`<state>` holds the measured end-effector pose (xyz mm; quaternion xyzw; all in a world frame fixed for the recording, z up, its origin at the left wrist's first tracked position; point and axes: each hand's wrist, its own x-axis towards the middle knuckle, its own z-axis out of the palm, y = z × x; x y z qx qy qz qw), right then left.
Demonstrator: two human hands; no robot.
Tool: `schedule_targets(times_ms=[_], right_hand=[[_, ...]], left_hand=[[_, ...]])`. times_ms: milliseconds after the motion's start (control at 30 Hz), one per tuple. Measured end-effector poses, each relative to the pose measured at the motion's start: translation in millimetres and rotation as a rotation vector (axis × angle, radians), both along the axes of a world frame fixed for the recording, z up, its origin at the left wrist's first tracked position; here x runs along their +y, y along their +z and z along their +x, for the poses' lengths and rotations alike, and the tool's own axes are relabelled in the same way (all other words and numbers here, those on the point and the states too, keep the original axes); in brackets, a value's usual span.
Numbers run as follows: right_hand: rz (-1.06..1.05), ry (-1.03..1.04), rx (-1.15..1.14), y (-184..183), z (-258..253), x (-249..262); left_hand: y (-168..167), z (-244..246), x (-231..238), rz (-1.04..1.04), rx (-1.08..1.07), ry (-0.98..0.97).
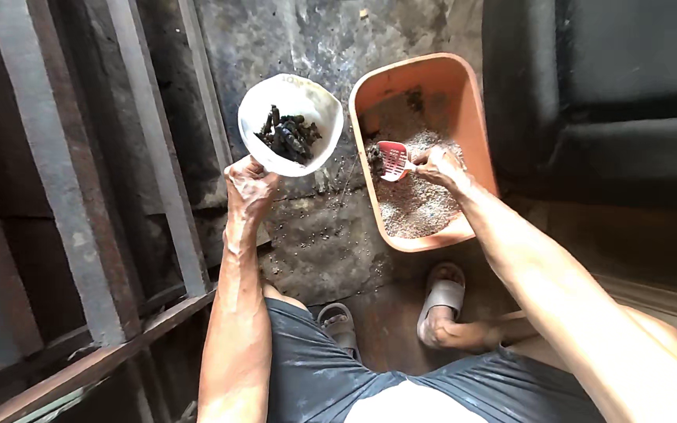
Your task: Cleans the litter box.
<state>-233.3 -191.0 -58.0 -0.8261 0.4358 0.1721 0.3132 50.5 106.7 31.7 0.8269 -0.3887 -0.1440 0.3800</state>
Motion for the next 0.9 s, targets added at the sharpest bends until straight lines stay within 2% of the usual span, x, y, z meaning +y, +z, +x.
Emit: schedule_targets(times_ms=[133, 200, 300, 567, 667, 900], right_hand=[[0.005, -0.039, -0.005, -16.6, -6.4, 0.8], [-0.063, -0.062, 0.073, -13.6, -5.8, 6.6], [-0.159, -0.055, 0.070, -19.8, -9.7, 15.3], [0.050, -0.285, -0.246, -45.7, -54.2, 26.3], [-0.004, -0.351, -0.285, -38.8, -69.4, 33.9], [-0.062, -0.445, -0.370, 3.6, -103.6, 79.1]], left_hand=[[4.8, -2.5, 3.1, 0.017, -0.011, 0.020], [5.5, -4.9, 1.8, 0.018, -0.008, 0.019], [3.2, -5.5, 0.9, 0.018, -0.012, 0.009], [1.2, -5.6, -2.3, 0.002, -0.009, -0.021], [1.8, -7.9, -11.4, -0.021, 0.002, -0.036], [-4.5, -19.4, -38.1, -0.092, 0.047, -0.116]])
